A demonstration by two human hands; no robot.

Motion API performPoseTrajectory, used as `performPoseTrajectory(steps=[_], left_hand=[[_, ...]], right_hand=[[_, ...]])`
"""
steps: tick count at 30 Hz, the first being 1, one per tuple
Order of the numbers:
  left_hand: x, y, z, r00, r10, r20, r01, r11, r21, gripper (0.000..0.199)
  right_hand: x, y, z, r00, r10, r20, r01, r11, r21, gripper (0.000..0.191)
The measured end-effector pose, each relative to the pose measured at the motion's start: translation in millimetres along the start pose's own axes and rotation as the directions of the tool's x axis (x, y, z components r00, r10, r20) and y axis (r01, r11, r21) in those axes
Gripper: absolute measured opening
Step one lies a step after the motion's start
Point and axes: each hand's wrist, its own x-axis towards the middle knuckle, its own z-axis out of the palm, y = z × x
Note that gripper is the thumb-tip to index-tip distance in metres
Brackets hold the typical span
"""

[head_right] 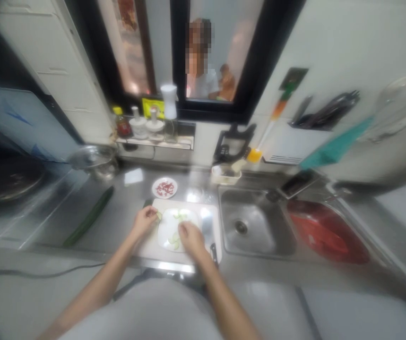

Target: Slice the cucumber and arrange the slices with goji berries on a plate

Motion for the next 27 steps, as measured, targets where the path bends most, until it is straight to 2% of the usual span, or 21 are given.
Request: performPoseTrajectory(steps=[4, 8, 12, 15, 17, 19, 20, 21, 23, 25, 27], left_hand=[[-11.9, 37.5, -3.2, 0.994, 0.098, 0.040, -0.100, 0.993, 0.062, 0.009], [-26.6, 68.7, -3.8, 0.978, 0.194, 0.071, -0.201, 0.973, 0.113, 0.010], [-36.4, 81.7, -3.0, 0.963, 0.259, 0.075, -0.267, 0.954, 0.137, 0.011], [-38.9, 80.0, -0.4, 0.967, 0.240, 0.080, -0.247, 0.965, 0.088, 0.014], [-40.1, 75.8, 2.2, 0.983, 0.161, 0.086, -0.160, 0.987, -0.024, 0.024], [-41.8, 70.0, 4.8, 0.994, -0.003, 0.114, 0.025, 0.981, -0.191, 0.035], [-42.8, 66.6, 5.9, 0.982, -0.106, 0.156, 0.147, 0.949, -0.278, 0.035], [-43.8, 63.1, 6.8, 0.952, -0.204, 0.226, 0.275, 0.895, -0.352, 0.033], [-44.8, 56.2, 7.6, 0.850, -0.338, 0.404, 0.503, 0.750, -0.429, 0.031], [-43.7, 51.2, 7.3, 0.742, -0.383, 0.550, 0.649, 0.618, -0.444, 0.041], [-40.7, 49.4, 6.4, 0.669, -0.385, 0.636, 0.725, 0.523, -0.447, 0.047]], right_hand=[[14.7, -19.9, -2.9, 0.999, -0.009, -0.050, 0.018, 0.984, 0.176, 0.018], [24.8, -35.5, -4.3, 0.999, 0.014, -0.045, -0.002, 0.969, 0.247, 0.020], [27.8, -40.4, -2.5, 1.000, 0.030, 0.000, -0.028, 0.961, 0.275, 0.020], [28.8, -40.6, -1.5, 1.000, 0.027, 0.003, -0.027, 0.935, 0.352, 0.016], [29.8, -40.5, -2.2, 1.000, 0.029, 0.005, -0.029, 0.915, 0.404, 0.016], [31.1, -40.3, -4.1, 1.000, 0.031, 0.000, -0.028, 0.898, 0.439, 0.016], [31.8, -40.2, -5.3, 1.000, 0.030, -0.004, -0.025, 0.893, 0.450, 0.016], [32.3, -40.0, -6.7, 1.000, 0.027, -0.007, -0.021, 0.889, 0.457, 0.017], [33.1, -39.9, -9.4, 1.000, 0.015, -0.012, -0.007, 0.886, 0.463, 0.017], [33.3, -40.4, -11.7, 1.000, -0.003, -0.010, 0.008, 0.887, 0.463, 0.016], [33.2, -41.4, -13.4, 1.000, -0.017, -0.005, 0.017, 0.889, 0.457, 0.016]])
